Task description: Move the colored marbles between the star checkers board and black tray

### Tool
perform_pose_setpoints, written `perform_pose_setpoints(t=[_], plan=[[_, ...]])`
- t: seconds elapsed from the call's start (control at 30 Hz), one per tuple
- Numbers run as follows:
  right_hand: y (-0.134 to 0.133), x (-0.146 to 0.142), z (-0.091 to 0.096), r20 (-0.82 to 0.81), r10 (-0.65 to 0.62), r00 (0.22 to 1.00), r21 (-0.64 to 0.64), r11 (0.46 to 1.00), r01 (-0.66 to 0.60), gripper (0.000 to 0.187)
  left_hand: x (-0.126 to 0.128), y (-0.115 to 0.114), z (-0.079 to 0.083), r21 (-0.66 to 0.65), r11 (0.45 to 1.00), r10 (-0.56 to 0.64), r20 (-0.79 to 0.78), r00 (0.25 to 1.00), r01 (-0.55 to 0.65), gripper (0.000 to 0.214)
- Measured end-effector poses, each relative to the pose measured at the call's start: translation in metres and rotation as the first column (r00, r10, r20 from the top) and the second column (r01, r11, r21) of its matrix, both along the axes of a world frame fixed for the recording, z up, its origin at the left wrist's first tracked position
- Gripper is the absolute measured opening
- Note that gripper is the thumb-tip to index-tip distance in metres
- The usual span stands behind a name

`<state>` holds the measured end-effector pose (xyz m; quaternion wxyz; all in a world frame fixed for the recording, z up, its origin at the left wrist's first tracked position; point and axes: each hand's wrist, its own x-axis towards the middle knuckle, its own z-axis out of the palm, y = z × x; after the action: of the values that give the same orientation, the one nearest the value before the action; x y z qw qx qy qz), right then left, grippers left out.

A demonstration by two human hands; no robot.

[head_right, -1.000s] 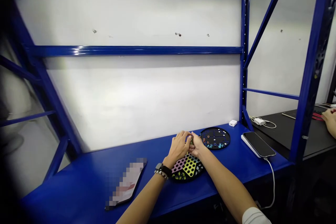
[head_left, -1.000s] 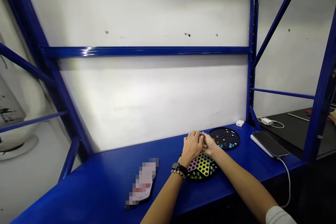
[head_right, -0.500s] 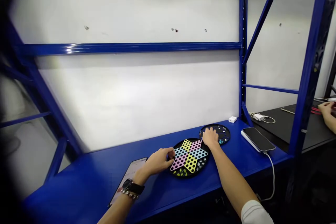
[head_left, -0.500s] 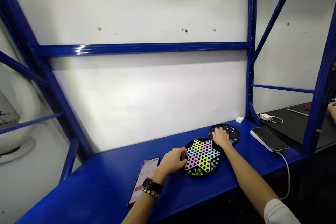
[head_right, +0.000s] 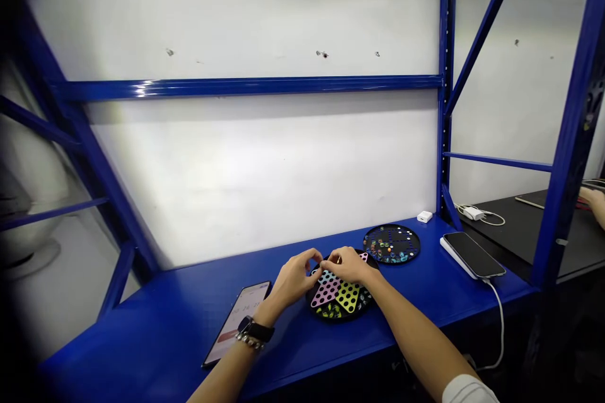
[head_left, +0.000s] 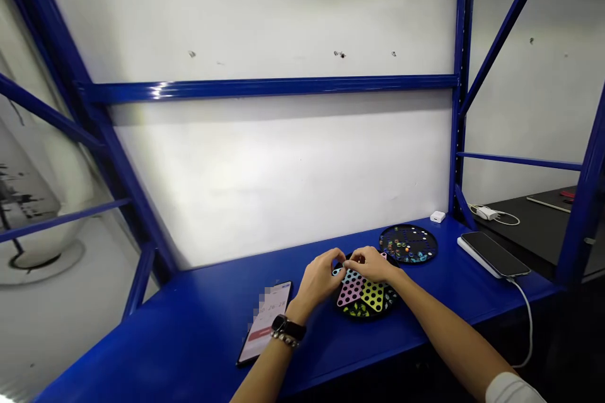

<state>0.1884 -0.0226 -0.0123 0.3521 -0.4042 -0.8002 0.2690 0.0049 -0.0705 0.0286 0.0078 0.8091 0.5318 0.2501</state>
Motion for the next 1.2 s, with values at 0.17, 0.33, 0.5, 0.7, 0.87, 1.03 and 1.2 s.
perform_pose_setpoints(t=[0.17, 0.33, 0.5, 0.7, 0.87, 1.03, 1.2], plan=[[0.008, 0.006, -0.008, -0.065, 0.022, 0.998, 0.001, 1.000, -0.022, 0.044, 0.021, 0.014, -0.001, 0.087, 0.996, 0.010, 0.031, 0.999, -0.012, 0.010], [0.017, 0.023, 0.000, -0.064, -0.097, 0.993, -0.013, 0.995, 0.096, 0.044, 0.034, 0.023, -0.004, 0.108, 0.990, -0.102, 0.072, 0.992, 0.094, 0.022], [0.027, 0.064, 0.005, 0.193, -0.725, 0.661, 0.170, 0.688, 0.705, 0.026, 0.030, 0.030, -0.019, -0.121, 0.983, -0.143, -0.008, 0.990, 0.140, 0.038], [0.037, 0.096, -0.010, 0.453, -0.771, 0.447, 0.138, 0.556, 0.819, 0.030, 0.017, 0.035, -0.031, -0.273, 0.954, -0.167, -0.133, 0.977, 0.126, 0.061], [0.037, 0.078, -0.008, 0.402, -0.689, 0.603, 0.086, 0.684, 0.724, 0.034, 0.021, 0.028, -0.023, -0.303, 0.953, -0.062, -0.219, 0.974, -0.007, 0.071], [0.027, 0.062, 0.000, 0.359, -0.631, 0.688, 0.096, 0.758, 0.645, 0.032, 0.020, 0.027, -0.018, -0.194, 0.941, 0.214, -0.289, 0.933, -0.276, 0.071], [0.017, 0.053, 0.005, 0.380, -0.464, 0.800, 0.054, 0.875, 0.481, 0.025, 0.015, 0.026, -0.016, -0.136, 0.872, 0.405, -0.341, 0.849, -0.470, 0.073]])
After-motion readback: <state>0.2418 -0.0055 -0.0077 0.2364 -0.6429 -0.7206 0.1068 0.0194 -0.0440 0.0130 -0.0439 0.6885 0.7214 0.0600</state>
